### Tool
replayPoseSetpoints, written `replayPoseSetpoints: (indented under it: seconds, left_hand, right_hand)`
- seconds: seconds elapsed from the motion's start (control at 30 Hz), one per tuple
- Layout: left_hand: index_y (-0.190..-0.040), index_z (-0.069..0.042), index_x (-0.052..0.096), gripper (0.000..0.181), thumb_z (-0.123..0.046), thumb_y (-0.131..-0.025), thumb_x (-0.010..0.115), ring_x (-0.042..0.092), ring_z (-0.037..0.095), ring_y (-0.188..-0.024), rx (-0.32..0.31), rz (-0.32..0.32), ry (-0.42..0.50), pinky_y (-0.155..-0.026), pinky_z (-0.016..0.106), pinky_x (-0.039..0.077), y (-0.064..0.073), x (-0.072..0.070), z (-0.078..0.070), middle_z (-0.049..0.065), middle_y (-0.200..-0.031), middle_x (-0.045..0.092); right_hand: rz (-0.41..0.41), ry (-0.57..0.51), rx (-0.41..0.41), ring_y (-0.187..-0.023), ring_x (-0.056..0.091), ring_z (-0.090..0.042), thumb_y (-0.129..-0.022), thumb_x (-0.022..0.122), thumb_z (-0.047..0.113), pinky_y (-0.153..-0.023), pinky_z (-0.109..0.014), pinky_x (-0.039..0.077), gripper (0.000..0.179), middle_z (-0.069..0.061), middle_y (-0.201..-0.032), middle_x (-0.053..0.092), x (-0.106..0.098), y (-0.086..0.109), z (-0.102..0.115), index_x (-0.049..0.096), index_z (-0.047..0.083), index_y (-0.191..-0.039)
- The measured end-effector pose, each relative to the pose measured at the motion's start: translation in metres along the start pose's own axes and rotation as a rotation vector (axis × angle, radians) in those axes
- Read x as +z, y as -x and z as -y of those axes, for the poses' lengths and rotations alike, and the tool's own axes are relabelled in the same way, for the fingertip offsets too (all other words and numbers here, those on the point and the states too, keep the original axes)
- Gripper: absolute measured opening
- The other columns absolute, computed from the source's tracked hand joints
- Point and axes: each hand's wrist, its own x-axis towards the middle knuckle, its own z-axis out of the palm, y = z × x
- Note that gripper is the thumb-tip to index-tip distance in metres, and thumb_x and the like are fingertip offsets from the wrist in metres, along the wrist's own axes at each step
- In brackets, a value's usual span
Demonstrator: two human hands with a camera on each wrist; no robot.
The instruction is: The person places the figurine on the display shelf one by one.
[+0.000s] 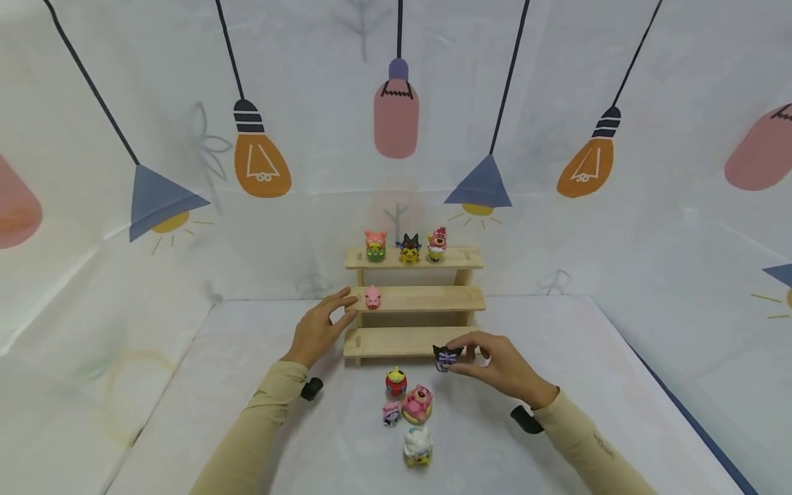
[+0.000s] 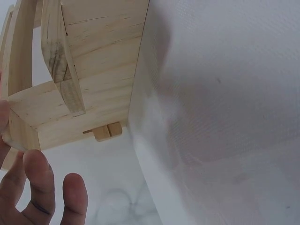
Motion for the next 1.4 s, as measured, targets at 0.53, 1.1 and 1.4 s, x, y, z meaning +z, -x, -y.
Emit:
replayPoseSetpoints:
  seconds: [0.53, 1.1, 1.4]
  left_hand:
    - [-0.133, -0.024, 0.069, 0.037, -0.04, -0.1, 0.065, 0.042, 0.007, -0.046, -0.02, 0.011, 0.016, -0.041, 0.027, 0.036, -0.002, 0.001, 0.0, -0.005, -0.149, 0.054]
    - [-0.132, -0.023, 0.069, 0.036, -0.039, -0.101, 0.065, 0.042, 0.006, -0.046, -0.005, -0.001, 0.007, -0.042, 0.027, 0.036, -0.001, 0.002, 0.002, -0.005, -0.149, 0.054]
    - [-0.133, -0.022, 0.069, 0.036, -0.039, -0.101, 0.064, 0.042, 0.006, -0.047, -0.01, -0.005, 0.007, -0.042, 0.026, 0.036, 0.0, 0.003, 0.001, -0.004, -0.149, 0.054]
  right_hand:
    - [-0.109, -0.059, 0.068, -0.069, 0.058, -0.008, -0.085, 0.085, 0.021, -0.057, -0.027, 0.045, 0.033, 0.01, -0.09, 0.07, 0.006, -0.055, -0.013, 0.073, 0.022, -0.116]
    - [-0.161, -0.036, 0.216, -0.078, 0.062, -0.012, -0.088, 0.082, 0.035, -0.065, -0.03, 0.049, 0.034, 0.006, -0.087, 0.07, 0.019, -0.107, -0.033, 0.074, 0.025, -0.119]
    - [-0.155, -0.043, 0.241, -0.079, 0.064, -0.014, -0.086, 0.084, 0.027, -0.064, -0.029, 0.051, 0.035, 0.0, -0.097, 0.074, 0.027, -0.116, -0.039, 0.074, 0.017, -0.118]
